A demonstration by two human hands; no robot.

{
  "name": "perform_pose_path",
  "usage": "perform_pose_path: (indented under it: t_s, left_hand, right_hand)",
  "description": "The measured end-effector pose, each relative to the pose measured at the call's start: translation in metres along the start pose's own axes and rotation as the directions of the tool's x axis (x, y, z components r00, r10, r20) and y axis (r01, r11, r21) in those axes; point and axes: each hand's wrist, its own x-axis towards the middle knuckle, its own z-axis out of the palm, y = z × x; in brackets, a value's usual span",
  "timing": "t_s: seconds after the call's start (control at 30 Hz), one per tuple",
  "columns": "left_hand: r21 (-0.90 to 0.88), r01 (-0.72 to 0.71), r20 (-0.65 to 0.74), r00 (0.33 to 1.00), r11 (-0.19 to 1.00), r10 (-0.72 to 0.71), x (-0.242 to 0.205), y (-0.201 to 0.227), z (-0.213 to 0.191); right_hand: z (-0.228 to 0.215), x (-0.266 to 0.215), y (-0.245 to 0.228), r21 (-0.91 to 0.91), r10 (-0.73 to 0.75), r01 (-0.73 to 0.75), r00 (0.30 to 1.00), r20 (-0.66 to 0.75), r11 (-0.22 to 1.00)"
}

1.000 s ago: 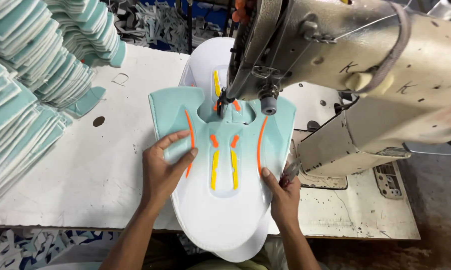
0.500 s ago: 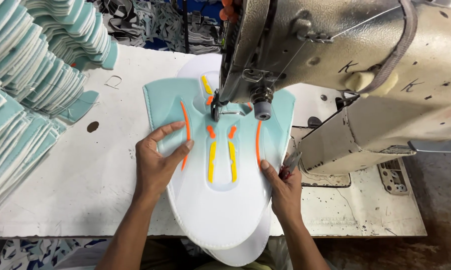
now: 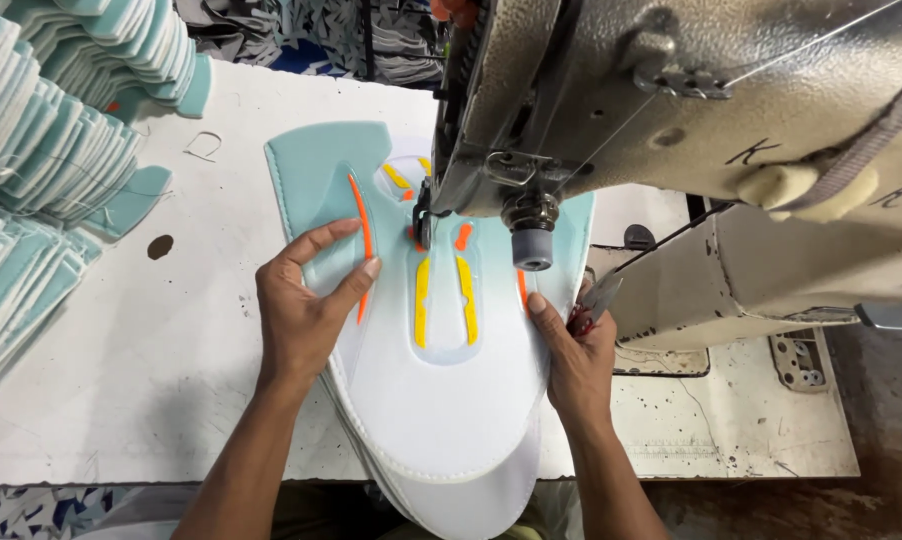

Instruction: Stitching different components of a shoe upper together using an industrial sewing machine.

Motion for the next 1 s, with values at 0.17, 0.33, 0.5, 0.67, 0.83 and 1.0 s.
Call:
perform_pose_path:
  t_s: [0.17, 0.33, 0.5, 0.67, 0.83, 1.0]
  left_hand:
    - [0.013, 0.012, -0.001, 1.0, 1.0, -0.012, 0.005, -0.003, 0.003]
    - [-0.152, -0.044, -0.121, 0.992, 0.987, 0.026, 0.006, -0.029, 0.007]
    - [-0.409, 0.042, -0.317, 0.93, 0.911, -0.185, 0.026, -0.069, -0.006]
    - [-0.517, 0.63, 0.264, 0.761, 0.579, -0.592, 0.061, -0.148, -0.021]
    - [-0.503, 0.537, 0.402, 0.839, 0.677, -0.367, 0.115, -0.124, -0.008]
    - [-0.595, 0.331, 0.323, 0.933, 0.732, -0.16, 0.152, -0.073, -0.006]
  right_hand:
    - [-0.003, 0.01, 0.001, -0.02, 0.015, -0.015, 1.0, -0.004, 1.0]
    - [-0.002, 0.01, -0.001, -0.081, -0.017, 0.016, 1.0, -0.008, 0.997]
    - [-0.038, 0.015, 0.005, -0.275, -0.041, 0.039, 0.999, 0.001, 0.961]
    - [-0.075, 0.01, -0.036, -0.416, 0.13, -0.052, 0.979, 0.16, 0.908]
    - [-0.023, 0.05, -0.081, -0.743, -0.166, 0.453, 0.887, 0.431, 0.493]
    - [0.0, 0.146, -0.038, -0.646, -0.038, 0.665, 0.685, 0.727, -0.375]
